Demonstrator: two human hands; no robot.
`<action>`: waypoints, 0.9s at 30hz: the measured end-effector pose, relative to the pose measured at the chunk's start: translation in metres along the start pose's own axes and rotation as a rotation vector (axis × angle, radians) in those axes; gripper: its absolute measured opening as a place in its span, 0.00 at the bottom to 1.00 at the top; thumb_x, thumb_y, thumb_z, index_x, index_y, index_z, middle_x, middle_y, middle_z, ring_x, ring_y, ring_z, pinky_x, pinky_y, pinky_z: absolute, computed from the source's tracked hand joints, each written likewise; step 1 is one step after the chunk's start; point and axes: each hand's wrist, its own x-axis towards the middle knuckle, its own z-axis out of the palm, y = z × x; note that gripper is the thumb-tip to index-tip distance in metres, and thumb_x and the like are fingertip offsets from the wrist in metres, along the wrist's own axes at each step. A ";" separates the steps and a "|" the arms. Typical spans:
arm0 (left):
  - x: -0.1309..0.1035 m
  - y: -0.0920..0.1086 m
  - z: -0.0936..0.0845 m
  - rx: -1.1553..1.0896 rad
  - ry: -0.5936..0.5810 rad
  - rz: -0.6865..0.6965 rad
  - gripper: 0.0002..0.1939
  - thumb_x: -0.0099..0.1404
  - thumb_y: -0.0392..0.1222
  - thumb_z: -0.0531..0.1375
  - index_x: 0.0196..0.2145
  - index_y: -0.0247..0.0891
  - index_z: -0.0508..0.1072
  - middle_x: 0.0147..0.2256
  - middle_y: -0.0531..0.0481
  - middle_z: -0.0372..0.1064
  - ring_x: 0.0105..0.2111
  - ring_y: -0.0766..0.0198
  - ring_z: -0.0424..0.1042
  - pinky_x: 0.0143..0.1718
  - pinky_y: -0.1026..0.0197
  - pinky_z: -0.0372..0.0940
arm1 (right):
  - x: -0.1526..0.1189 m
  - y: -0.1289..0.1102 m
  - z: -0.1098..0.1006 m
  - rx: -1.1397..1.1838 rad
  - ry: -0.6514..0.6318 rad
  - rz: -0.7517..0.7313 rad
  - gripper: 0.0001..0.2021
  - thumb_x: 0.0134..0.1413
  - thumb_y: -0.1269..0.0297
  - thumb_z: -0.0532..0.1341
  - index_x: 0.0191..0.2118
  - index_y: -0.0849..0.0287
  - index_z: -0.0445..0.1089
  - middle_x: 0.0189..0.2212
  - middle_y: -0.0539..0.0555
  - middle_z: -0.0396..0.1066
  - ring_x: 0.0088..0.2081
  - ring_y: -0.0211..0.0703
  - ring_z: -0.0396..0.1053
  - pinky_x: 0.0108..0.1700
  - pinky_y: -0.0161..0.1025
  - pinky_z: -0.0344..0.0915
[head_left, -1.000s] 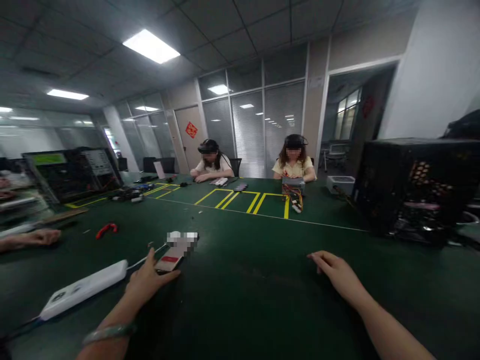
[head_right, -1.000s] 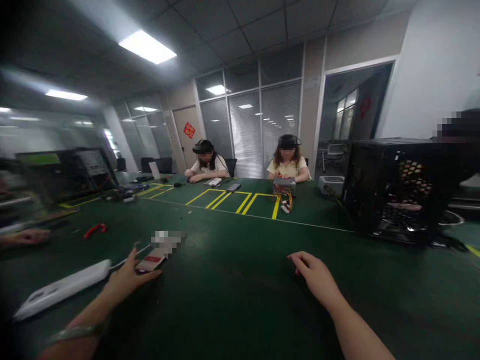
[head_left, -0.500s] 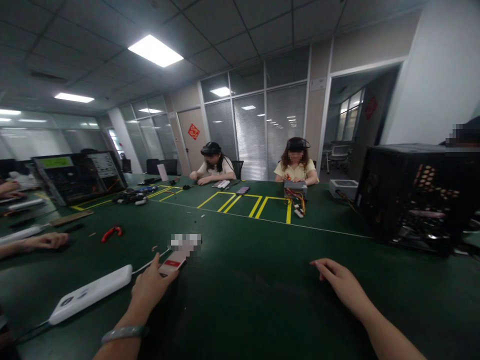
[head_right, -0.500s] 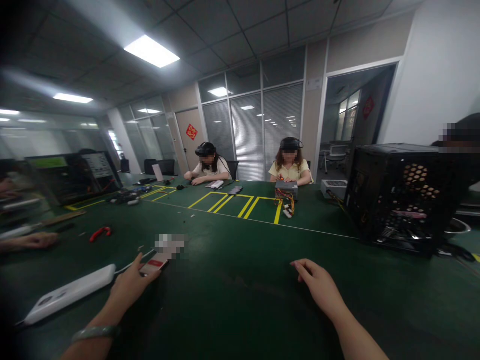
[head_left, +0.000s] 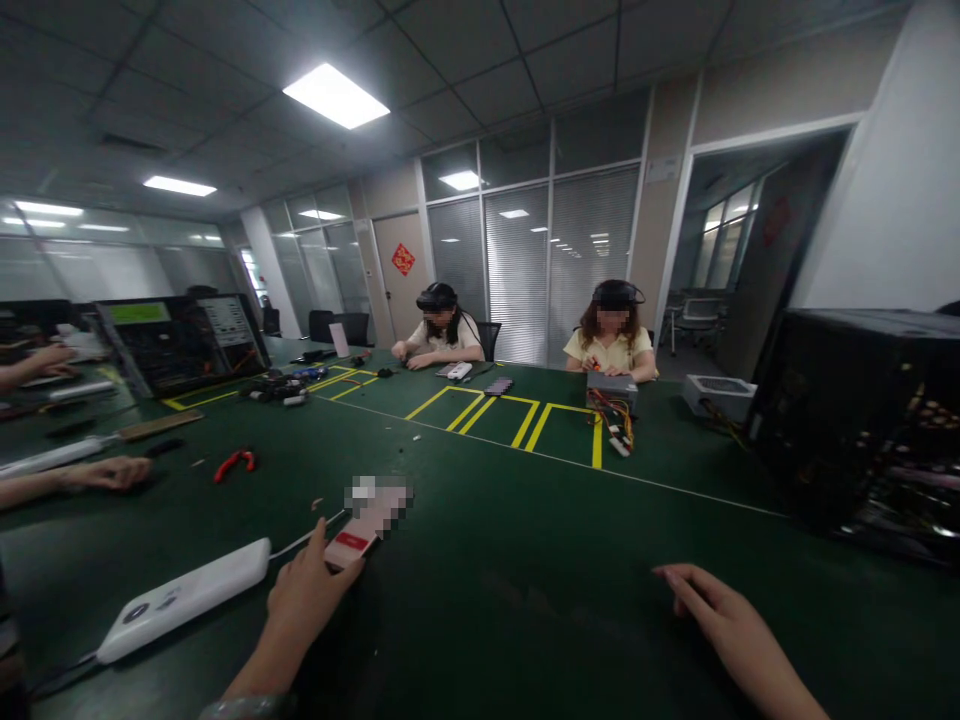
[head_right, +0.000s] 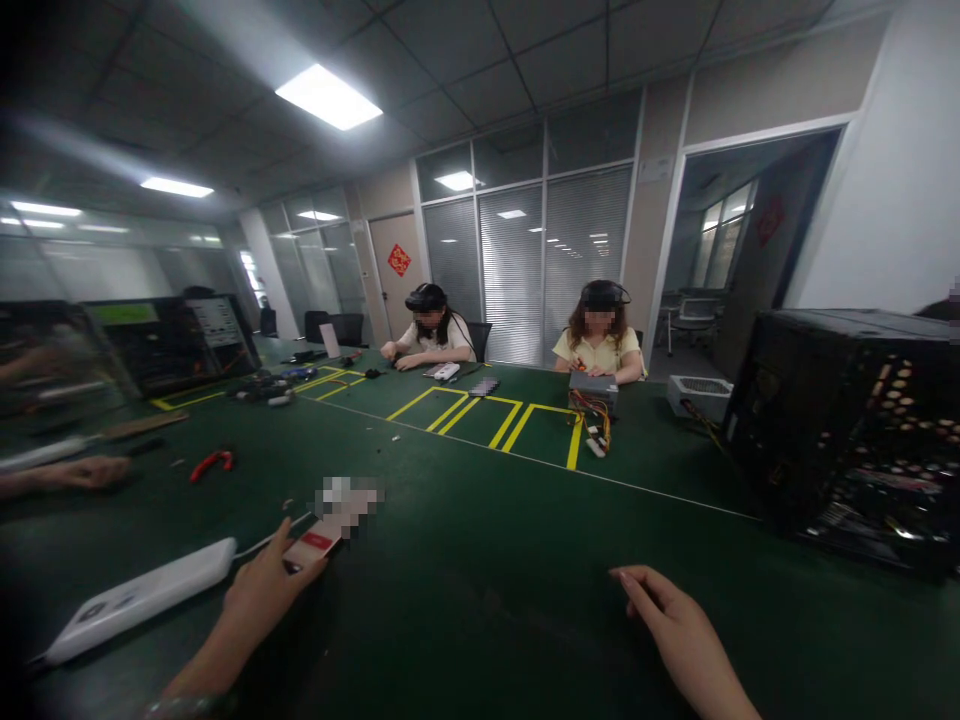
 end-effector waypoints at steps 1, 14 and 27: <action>0.001 -0.001 0.001 0.002 0.000 -0.001 0.51 0.56 0.63 0.54 0.67 0.30 0.43 0.59 0.35 0.59 0.57 0.37 0.61 0.52 0.45 0.59 | 0.000 0.000 0.000 0.003 0.018 0.004 0.27 0.56 0.38 0.50 0.49 0.50 0.72 0.31 0.51 0.73 0.35 0.48 0.71 0.35 0.38 0.66; 0.016 -0.014 0.007 -0.033 -0.008 0.062 0.52 0.53 0.66 0.53 0.67 0.31 0.46 0.59 0.38 0.61 0.57 0.38 0.61 0.53 0.44 0.58 | -0.001 0.024 0.007 -0.033 0.049 0.117 0.28 0.54 0.37 0.53 0.51 0.49 0.72 0.34 0.52 0.74 0.43 0.51 0.71 0.44 0.38 0.67; -0.010 0.013 -0.014 0.065 0.087 0.085 0.46 0.56 0.55 0.59 0.67 0.38 0.48 0.60 0.38 0.57 0.58 0.38 0.57 0.52 0.44 0.57 | 0.003 0.023 0.007 -0.070 -0.004 0.120 0.28 0.51 0.35 0.53 0.48 0.47 0.74 0.41 0.54 0.76 0.44 0.56 0.72 0.46 0.43 0.70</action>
